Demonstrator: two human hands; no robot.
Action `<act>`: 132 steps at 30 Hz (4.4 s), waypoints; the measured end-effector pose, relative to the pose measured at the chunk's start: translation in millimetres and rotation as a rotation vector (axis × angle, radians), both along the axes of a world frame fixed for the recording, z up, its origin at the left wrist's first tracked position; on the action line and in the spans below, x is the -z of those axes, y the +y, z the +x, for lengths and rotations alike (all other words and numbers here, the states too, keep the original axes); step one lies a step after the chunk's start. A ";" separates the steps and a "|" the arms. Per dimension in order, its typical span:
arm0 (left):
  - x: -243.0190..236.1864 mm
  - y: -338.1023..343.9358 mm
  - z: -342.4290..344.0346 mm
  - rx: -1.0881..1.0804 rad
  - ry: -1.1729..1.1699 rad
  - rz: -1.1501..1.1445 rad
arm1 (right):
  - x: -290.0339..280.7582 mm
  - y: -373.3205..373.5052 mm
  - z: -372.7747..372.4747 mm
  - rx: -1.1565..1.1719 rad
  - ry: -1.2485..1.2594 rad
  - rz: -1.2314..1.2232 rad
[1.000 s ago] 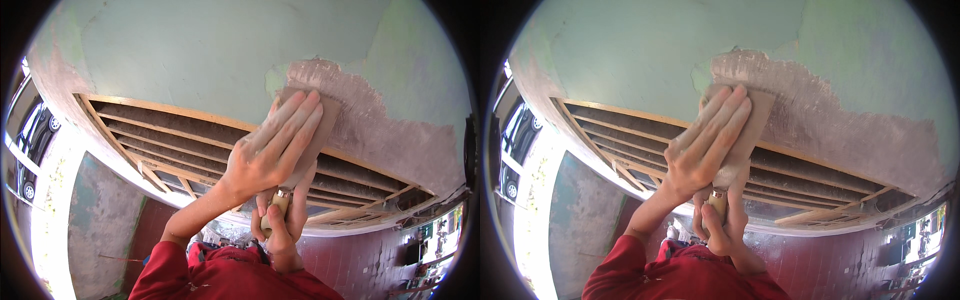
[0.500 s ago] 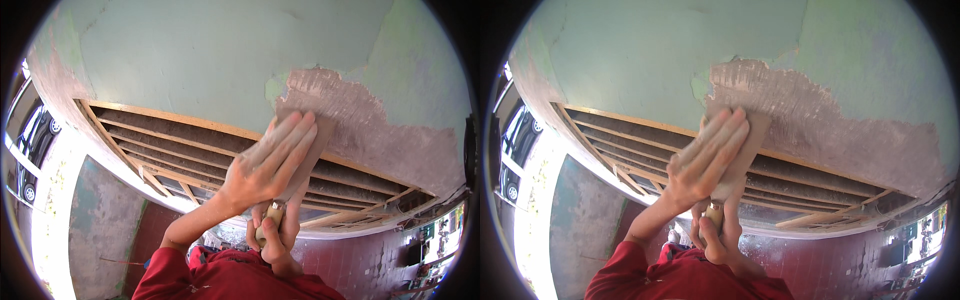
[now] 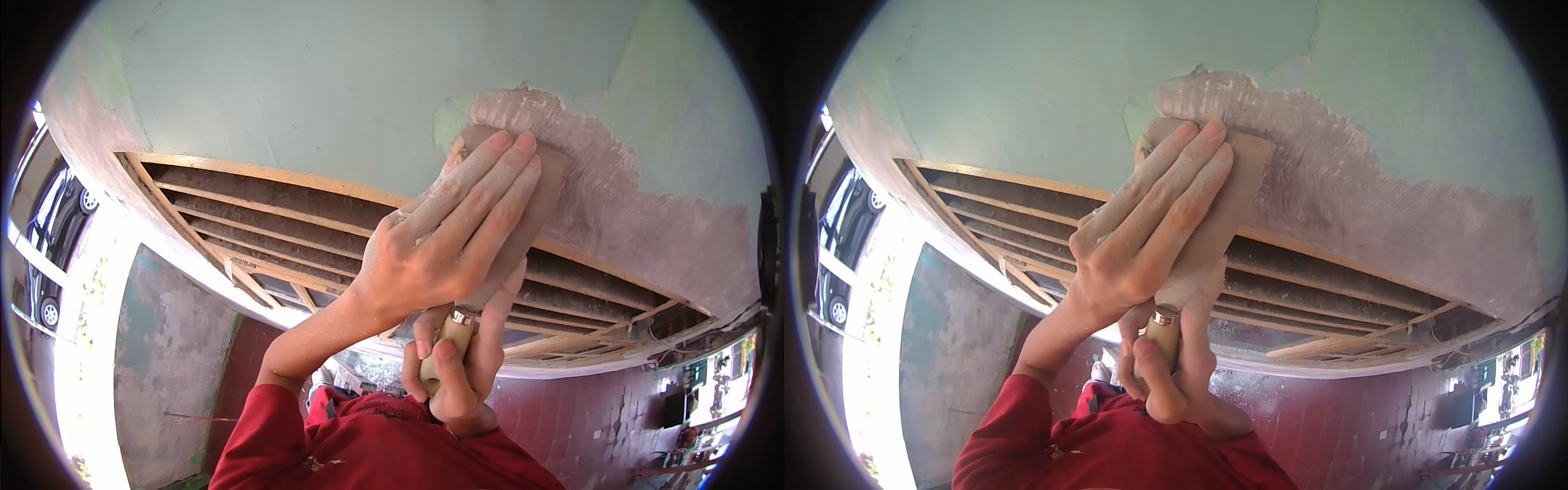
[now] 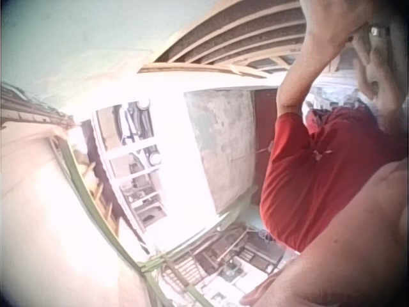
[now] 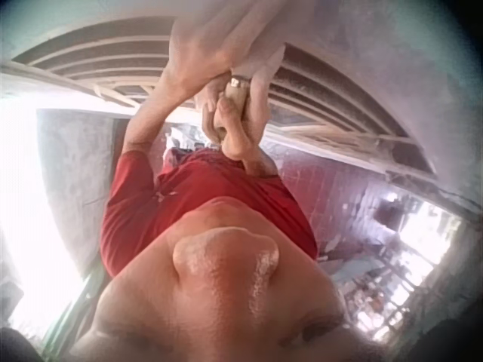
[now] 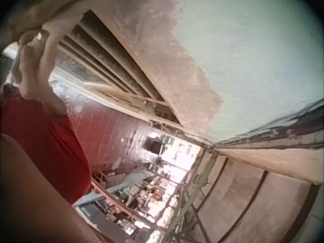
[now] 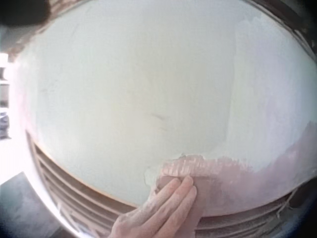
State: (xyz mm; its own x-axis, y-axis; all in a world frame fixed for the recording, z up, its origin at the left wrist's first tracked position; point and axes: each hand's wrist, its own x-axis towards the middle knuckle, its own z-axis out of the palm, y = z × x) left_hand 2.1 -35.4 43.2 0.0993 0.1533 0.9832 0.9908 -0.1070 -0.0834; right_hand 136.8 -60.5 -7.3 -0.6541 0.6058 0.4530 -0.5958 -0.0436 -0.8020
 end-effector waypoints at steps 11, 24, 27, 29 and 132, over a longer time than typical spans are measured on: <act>-5.9 1.0 1.3 0.008 0.004 0.007 | 3.2 1.3 -3.3 0.029 0.008 0.078; 12.4 -6.1 6.1 0.008 0.025 -0.078 | 20.9 -6.7 4.9 0.017 -0.025 0.063; 0.6 -3.8 5.1 0.007 0.038 -0.046 | 7.6 -4.1 -1.2 0.074 0.004 0.111; -7.4 1.0 -0.9 0.044 0.024 -0.007 | 2.0 -1.6 -4.4 0.084 -0.013 0.133; -0.1 3.5 -5.9 -0.011 0.148 0.014 | 4.3 4.5 -5.8 0.088 -0.006 0.161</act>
State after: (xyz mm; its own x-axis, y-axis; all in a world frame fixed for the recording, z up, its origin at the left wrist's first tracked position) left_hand -3.8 -31.9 43.4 0.2420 0.1418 0.9599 0.9685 -0.0945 -0.2302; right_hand 131.0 -55.9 -11.6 -0.6047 0.5812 0.5446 -0.5865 0.1378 -0.7981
